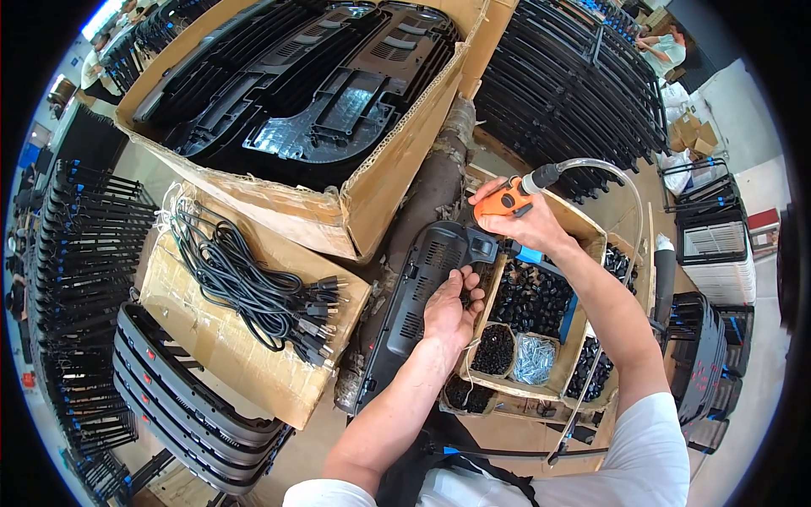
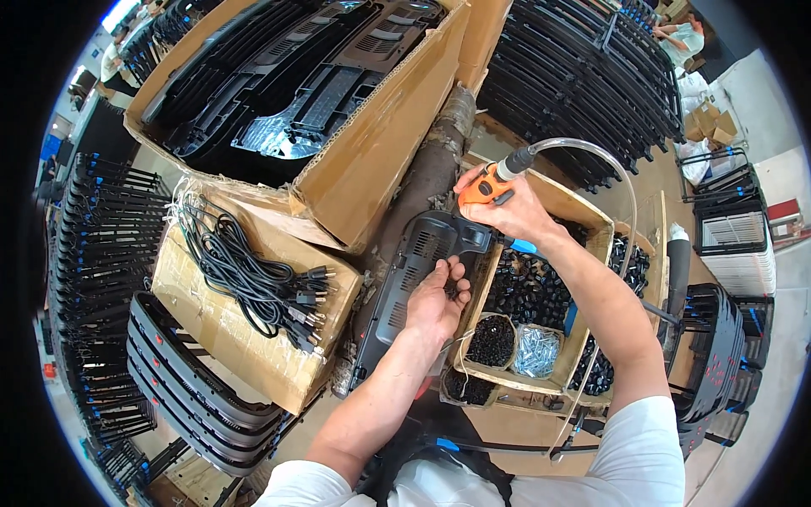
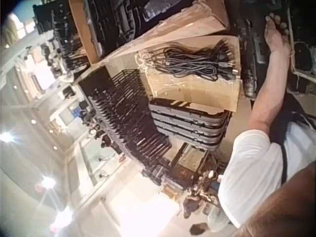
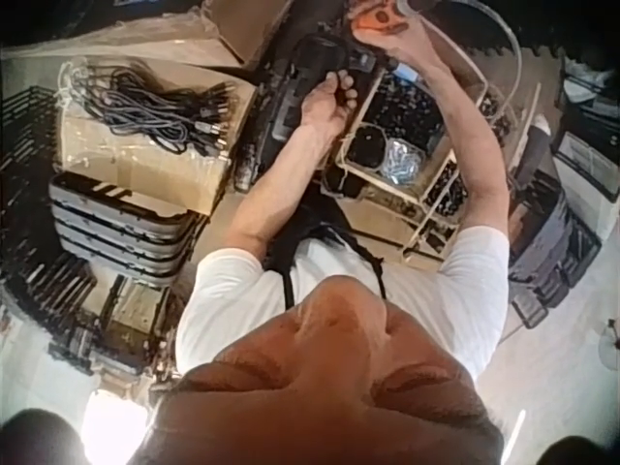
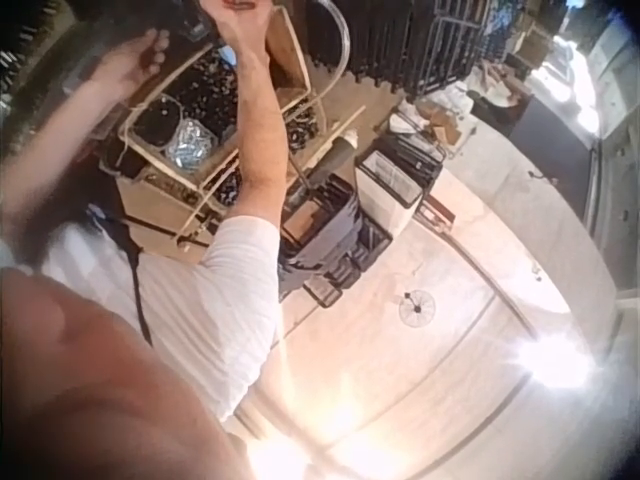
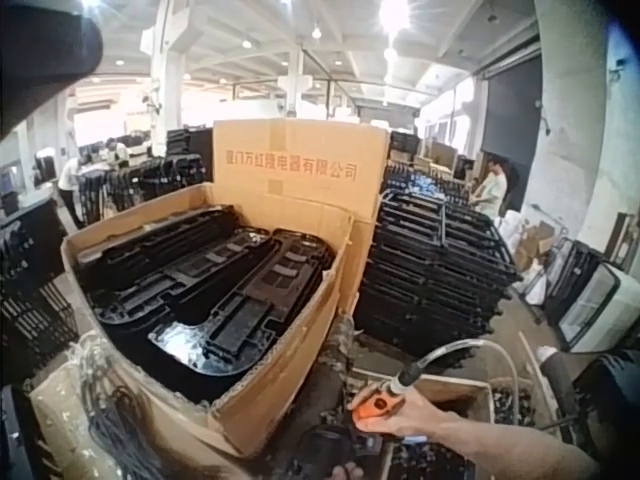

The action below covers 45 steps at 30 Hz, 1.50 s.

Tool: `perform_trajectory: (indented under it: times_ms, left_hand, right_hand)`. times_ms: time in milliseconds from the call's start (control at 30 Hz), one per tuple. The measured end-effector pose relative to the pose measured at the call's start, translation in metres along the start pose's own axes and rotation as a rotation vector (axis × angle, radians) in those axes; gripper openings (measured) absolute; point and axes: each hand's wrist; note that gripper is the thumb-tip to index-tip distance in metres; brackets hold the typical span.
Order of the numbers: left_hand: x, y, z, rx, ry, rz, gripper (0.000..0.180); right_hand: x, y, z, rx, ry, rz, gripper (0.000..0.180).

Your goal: Assembling the handle and console components of a treadmill, including mechanical fastening and wire management.

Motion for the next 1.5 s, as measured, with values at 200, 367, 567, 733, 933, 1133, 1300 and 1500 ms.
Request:
perform_trajectory:
  times_ms: [200,367,567,733,933,1133,1300,1500]
  left_hand:
    - [-0.008,-0.002,-0.008,-0.005,0.018,-0.003,0.029]
    - [-0.025,-0.008,-0.009,0.015,0.266,-0.034,0.027]
    - [-0.039,-0.015,-0.009,0.078,0.441,0.032,0.025]
    - [-0.047,-0.006,-0.007,0.13,0.369,0.052,0.025]
    - [-0.053,-0.021,-0.002,0.131,0.46,-0.051,0.027]
    - [-0.045,-0.011,0.006,0.073,0.322,-0.093,0.027]
    - [-0.018,0.037,0.016,0.064,0.275,0.016,0.028]
    - [0.013,0.082,0.066,0.097,0.147,0.084,0.026]
  right_hand:
    - [0.013,0.009,-0.01,-0.044,0.011,-0.027,0.048]
    - [0.053,0.036,-0.022,-0.009,-0.101,0.01,0.053]
    - [0.055,0.041,-0.034,0.046,0.02,0.087,0.054]
    - [0.054,0.037,-0.043,0.058,-0.026,0.044,0.054]
    - [0.037,0.021,-0.071,-0.01,-0.082,-0.018,0.055]
    - [0.023,0.003,-0.09,0.017,-0.037,-0.014,0.04]
    - [0.025,0.001,-0.09,0.083,0.061,-0.003,0.038]
    - [0.025,0.001,-0.099,0.08,-0.018,0.0,0.034]
Point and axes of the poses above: each hand's wrist, its own y-axis away from the middle knuckle, its own z-axis out of the back of the hand, x = y × z, and after that the axes turned 5 degrees about z, right-handed
